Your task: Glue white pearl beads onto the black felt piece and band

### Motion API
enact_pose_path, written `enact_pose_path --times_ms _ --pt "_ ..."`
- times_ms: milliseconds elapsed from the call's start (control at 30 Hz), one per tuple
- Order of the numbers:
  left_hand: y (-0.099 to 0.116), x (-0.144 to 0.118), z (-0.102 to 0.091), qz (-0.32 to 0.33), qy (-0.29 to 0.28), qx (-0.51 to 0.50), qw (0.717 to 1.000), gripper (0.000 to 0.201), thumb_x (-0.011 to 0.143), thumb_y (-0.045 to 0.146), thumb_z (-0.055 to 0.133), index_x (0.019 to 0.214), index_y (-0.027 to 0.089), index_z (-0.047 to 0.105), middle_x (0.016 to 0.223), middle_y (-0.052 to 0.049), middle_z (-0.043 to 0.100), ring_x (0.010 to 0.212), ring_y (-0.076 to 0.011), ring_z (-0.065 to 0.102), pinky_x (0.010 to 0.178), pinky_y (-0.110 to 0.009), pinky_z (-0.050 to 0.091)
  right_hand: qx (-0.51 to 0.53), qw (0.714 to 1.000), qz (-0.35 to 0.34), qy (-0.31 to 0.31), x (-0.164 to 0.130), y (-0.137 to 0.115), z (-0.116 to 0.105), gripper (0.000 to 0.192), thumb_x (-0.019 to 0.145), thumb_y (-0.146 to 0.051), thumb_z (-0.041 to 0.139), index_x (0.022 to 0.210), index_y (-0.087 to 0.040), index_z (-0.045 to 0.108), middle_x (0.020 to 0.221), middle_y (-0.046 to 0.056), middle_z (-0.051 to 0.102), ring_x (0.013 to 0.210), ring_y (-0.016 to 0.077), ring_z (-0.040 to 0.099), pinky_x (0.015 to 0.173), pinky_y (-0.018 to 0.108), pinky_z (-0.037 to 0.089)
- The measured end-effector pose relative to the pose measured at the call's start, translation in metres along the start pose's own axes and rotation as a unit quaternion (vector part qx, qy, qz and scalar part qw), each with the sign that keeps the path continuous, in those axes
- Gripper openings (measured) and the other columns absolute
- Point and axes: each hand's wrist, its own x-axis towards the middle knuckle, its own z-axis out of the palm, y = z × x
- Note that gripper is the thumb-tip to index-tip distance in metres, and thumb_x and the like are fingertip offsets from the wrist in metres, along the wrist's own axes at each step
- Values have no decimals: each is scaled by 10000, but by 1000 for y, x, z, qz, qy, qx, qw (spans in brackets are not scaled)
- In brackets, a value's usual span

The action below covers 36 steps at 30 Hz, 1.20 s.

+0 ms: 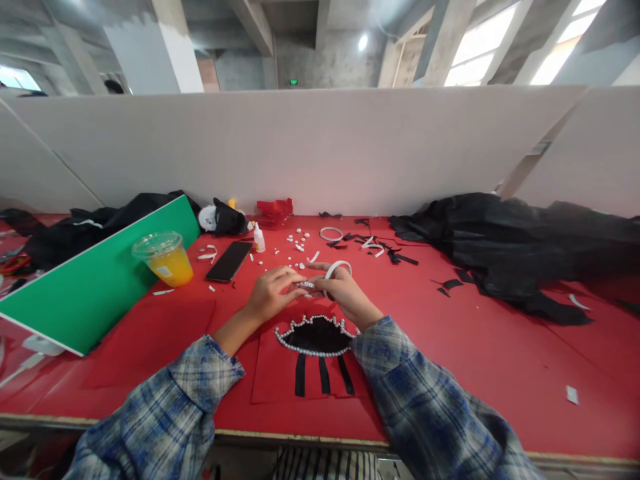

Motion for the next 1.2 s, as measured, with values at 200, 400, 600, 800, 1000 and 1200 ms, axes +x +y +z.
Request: enact_pose_path --times_ms 200,400,600,800,1000,1200 --pt "5 4 -1 -27 50 -29 998 140 861 283 539 821 186 632 793 -34 614 758 -136 595 689 -252 479 -8 999 29 24 0 0 -1 376 694 -35 549 1060 -117 535 660 39 698 622 141 672 671 259 538" --pt "-1 7 -1 -218 46 -89 971 388 916 334 385 575 176 476 575 12 519 567 -115 525 605 -241 431 7 999 33 -1 -3 -2 2 355 724 -4 489 1059 -118 525 670 48 697 679 146 687 719 273 535" --pt "4 4 8 -282 -41 -212 935 252 785 422 592 808 171 591 796 -24 655 782 -166 610 719 -276 469 -4 1000 17 9 0 3 0 318 710 -76 606 1021 -130 569 638 4 665 624 131 660 659 255 524" --pt "4 5 11 -296 -35 -249 922 303 741 441 635 647 157 584 638 -18 642 643 -157 597 657 -278 472 -8 1000 29 5 2 6 2 333 729 -90 601 1056 -131 550 648 12 665 616 131 655 617 248 516" --pt "-5 5 10 -306 4 -228 924 269 751 406 617 660 154 593 632 -10 627 612 -138 567 605 -251 451 -31 999 12 39 1 3 1 312 707 -86 595 1017 -121 584 612 -13 627 521 90 586 488 194 435" --pt "-17 3 11 -292 -13 -228 929 259 760 400 593 696 152 629 643 -18 639 607 -142 560 583 -249 437 -62 998 -24 17 7 4 -7 315 667 -177 669 969 -97 628 484 -61 524 428 66 450 448 206 355"
